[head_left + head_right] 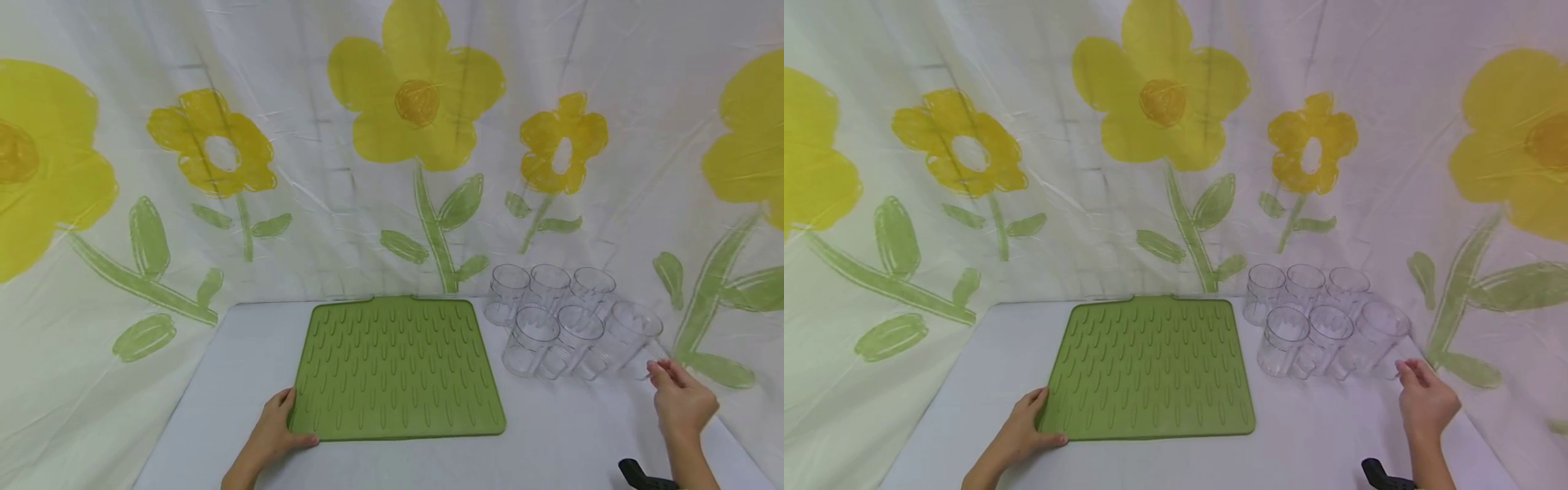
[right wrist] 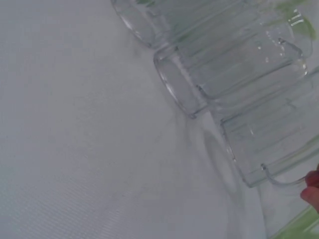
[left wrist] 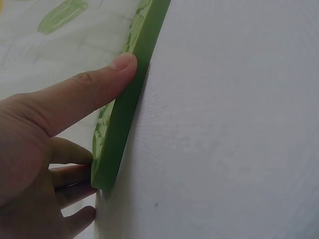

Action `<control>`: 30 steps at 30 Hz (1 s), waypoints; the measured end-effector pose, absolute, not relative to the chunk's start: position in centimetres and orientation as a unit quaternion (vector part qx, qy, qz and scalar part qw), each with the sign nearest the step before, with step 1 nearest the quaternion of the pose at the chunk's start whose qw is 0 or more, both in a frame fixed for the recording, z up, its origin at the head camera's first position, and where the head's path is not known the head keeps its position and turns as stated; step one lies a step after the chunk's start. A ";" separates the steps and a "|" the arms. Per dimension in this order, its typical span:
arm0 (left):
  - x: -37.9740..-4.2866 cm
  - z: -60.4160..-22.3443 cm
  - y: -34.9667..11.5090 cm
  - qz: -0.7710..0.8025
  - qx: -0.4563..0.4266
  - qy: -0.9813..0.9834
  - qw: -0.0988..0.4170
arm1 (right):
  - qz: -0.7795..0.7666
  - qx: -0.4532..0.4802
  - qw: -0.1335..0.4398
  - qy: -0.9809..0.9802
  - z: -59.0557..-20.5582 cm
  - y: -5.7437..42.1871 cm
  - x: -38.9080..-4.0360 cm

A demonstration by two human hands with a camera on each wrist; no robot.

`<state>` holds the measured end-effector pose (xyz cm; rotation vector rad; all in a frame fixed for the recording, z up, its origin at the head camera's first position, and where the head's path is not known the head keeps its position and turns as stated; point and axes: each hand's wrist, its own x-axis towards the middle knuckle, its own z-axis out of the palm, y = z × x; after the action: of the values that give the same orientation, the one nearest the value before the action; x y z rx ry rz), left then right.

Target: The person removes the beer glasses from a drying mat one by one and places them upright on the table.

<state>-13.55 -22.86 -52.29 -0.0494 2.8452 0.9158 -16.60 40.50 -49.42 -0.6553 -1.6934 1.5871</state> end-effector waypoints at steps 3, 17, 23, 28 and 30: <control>-13.5 -52.4 -22.9 0.307 -0.017 0.949 0.073 | 0.619 -0.256 0.353 -0.653 -49.8 40.3 -16.5; -13.5 -52.3 -22.9 0.305 -0.021 0.949 0.073 | 0.646 -0.246 0.367 -0.623 -51.3 40.0 -16.6; -13.4 -52.1 -22.9 0.304 -0.017 0.950 0.068 | 0.596 -0.251 0.369 -0.667 -51.3 39.8 -16.7; -13.4 -52.1 -22.9 0.307 -0.015 0.949 0.072 | 0.569 -0.265 0.350 -0.696 -51.1 39.9 -16.3; -13.4 -52.1 -22.9 0.307 -0.017 0.949 0.075 | 0.581 -0.262 0.346 -0.688 -51.1 40.1 -16.1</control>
<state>-13.35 -22.88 -52.08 -0.0495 2.8456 0.9216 -16.05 40.09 -51.07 -0.6802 -1.7859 1.5087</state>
